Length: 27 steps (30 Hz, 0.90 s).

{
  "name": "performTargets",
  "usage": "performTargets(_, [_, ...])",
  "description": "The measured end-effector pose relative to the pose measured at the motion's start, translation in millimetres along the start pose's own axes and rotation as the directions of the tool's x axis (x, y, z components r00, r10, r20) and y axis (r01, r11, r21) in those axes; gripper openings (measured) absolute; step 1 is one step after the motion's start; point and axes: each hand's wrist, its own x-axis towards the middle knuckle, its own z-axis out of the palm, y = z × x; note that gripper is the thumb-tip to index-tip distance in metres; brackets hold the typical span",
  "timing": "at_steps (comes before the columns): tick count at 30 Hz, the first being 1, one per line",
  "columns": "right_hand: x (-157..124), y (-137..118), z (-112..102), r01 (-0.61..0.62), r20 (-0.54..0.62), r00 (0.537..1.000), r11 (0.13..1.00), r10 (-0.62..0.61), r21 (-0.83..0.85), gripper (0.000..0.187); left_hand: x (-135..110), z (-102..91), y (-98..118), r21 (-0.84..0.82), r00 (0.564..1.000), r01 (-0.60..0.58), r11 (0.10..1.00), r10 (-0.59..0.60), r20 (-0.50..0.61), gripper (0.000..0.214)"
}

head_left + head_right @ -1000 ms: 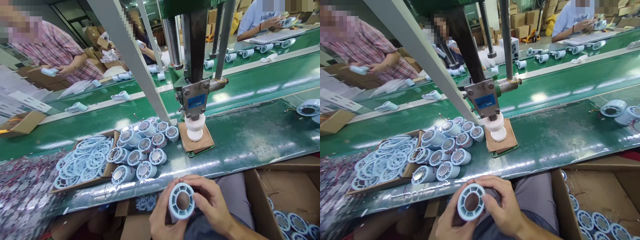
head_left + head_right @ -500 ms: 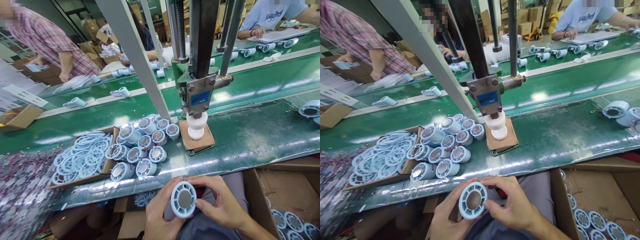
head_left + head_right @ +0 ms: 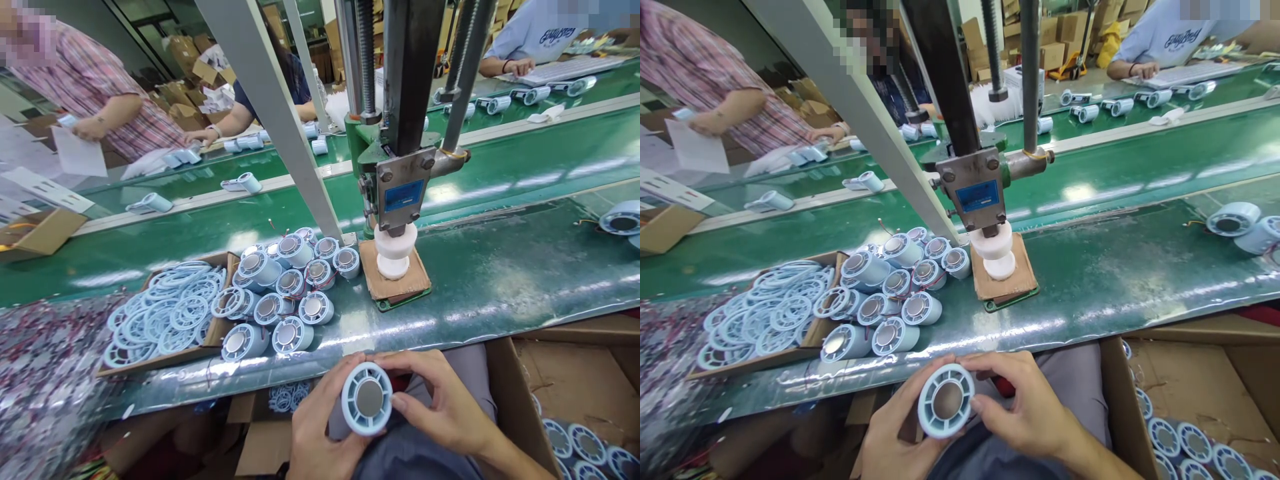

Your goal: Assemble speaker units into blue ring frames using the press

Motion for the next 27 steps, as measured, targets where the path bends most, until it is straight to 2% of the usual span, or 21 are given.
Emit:
performTargets(6, [1, -2, 1, 0.015, 0.005, 1.0, 1.0, -0.015, -0.011, 0.03, 0, -0.3, 0, -0.006, 1.0, -0.003, 1.0, 0.003, 0.004, 0.05])
performTargets(10, [1, -2, 1, 0.106, -0.03, 0.994, 0.993, -0.108, -0.056, 0.035, 1, 1.1, -2, -0.053, 0.999, 0.011, 0.999, -0.012, -0.032, 0.051])
performTargets(15, [-1, 1, 2, 0.208, -0.044, 0.977, 0.977, -0.21, -0.055, 0.044, 3, 1.9, -6, -0.121, 0.998, -0.059, 0.991, 0.058, -0.005, 0.051])
performTargets(22, [-1, 3, 2, 0.238, -0.067, 0.968, 0.97, -0.242, -0.052, 0.051, 2, 3.7, -9, -0.181, 0.997, -0.08, 0.98, 0.082, 0.004, 0.055])
performTargets(27, [-3, 4, 2, 0.243, -0.056, 0.967, 0.968, -0.247, -0.067, 0.042, 1, 3.2, -10, -0.192, 0.991, -0.134, 0.972, 0.132, -0.025, 0.052])
